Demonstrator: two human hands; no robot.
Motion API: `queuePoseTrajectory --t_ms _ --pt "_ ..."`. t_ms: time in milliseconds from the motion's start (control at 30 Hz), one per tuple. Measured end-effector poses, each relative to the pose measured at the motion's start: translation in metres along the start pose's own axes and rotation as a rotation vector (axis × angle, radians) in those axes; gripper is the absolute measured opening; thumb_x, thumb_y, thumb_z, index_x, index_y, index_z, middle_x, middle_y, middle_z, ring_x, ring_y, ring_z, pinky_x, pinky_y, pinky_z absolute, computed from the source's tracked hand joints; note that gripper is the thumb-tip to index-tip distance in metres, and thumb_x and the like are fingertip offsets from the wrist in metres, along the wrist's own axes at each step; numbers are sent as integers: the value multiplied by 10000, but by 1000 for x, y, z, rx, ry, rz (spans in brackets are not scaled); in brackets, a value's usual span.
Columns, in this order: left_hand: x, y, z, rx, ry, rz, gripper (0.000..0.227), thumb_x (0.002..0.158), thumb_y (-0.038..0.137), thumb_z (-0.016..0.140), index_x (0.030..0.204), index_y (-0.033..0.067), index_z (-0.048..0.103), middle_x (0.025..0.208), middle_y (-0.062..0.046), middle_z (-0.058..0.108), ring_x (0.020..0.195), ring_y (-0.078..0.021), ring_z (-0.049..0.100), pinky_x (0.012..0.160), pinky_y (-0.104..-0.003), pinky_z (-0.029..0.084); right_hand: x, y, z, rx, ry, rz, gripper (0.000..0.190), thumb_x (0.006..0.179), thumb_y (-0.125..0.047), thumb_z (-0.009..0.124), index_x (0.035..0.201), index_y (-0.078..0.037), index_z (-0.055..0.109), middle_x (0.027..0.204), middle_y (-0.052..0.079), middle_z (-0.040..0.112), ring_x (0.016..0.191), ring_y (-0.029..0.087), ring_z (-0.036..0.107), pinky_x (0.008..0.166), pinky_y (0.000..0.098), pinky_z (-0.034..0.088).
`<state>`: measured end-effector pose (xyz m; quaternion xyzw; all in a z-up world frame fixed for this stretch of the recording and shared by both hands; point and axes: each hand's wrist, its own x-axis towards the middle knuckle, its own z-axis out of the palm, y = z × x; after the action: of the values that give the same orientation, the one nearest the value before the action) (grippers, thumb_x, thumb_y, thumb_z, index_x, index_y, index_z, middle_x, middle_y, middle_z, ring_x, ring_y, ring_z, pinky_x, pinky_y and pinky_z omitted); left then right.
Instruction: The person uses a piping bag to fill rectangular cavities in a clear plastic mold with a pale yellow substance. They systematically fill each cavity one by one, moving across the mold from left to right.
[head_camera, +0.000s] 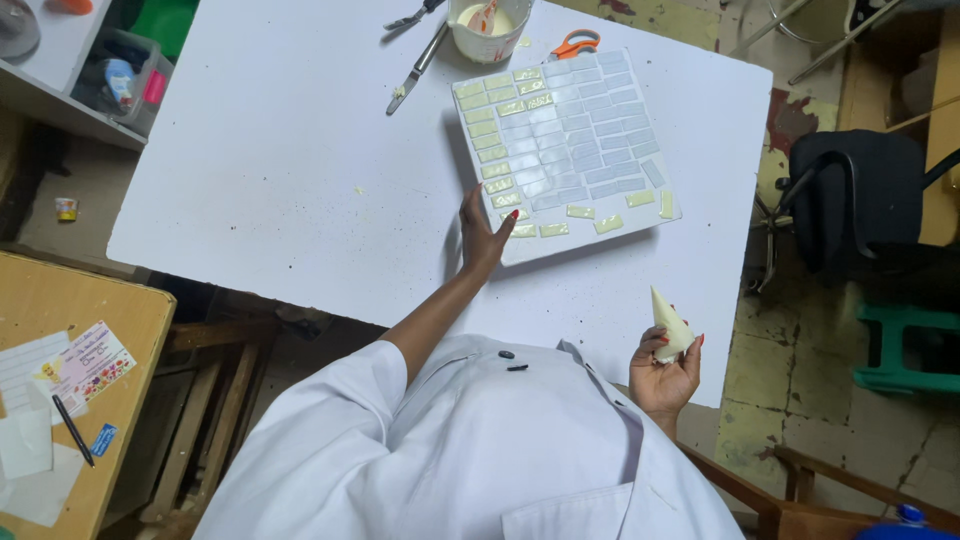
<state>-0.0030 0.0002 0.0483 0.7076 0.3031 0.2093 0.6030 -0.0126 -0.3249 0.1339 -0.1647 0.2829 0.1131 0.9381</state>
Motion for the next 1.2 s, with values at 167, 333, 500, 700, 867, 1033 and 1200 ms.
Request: queuePoseTrajectory --t_ms 167,333,500,700,867,1033,1200 --pt "6 3 -26 319 -52 398 493 1027 229 612 1494 195 458 1660 -169 228 1535 -466 176 1214 -614 209 1 32 -17 40 29 -7 302 975 -285 710 1130 -27 716 1116 116 727 994 253 677 832 207 637" --pt "3 -36 -50 236 -94 260 600 991 171 642 1520 140 360 1604 -212 274 1503 -478 239 1205 -608 276 -6 46 -8 7 81 -51 314 961 -286 724 1133 -23 726 1116 121 741 989 259 675 827 206 636" --pt "12 -86 -44 -29 -392 -236 611 1054 523 487 1565 222 338 1531 -125 470 1461 -340 422 1177 -527 376 -11 43 -3 15 137 -81 307 957 -286 728 1137 -36 722 1117 95 742 986 245 679 814 194 634" --pt "33 -20 -9 -789 -292 -532 794 1043 691 296 1643 182 190 1694 -196 198 1538 -420 220 1248 -562 239 17 33 -14 -6 121 -80 301 968 -274 728 1129 -20 727 1124 117 743 997 266 676 839 219 631" --pt "33 29 -8 -719 -131 -576 871 1016 679 350 1645 107 161 1702 -213 118 1553 -397 171 1280 -504 189 15 44 18 -6 116 -75 307 971 -296 718 1127 -32 735 1122 106 742 990 262 674 823 210 626" --pt "46 -30 6 -525 -176 -456 708 1118 532 252 1647 71 163 1721 -179 77 1582 -345 142 1310 -478 65 19 39 10 44 130 -83 308 967 -288 716 1129 -26 736 1121 122 743 990 265 683 821 216 636" --pt "82 -222 15 -1061 -173 -561 815 1083 676 139 1652 93 146 1729 -151 50 1598 -301 84 1330 -448 31 25 46 3 24 99 -31 326 966 -324 694 1138 -50 735 1151 110 739 987 257 683 812 210 631"
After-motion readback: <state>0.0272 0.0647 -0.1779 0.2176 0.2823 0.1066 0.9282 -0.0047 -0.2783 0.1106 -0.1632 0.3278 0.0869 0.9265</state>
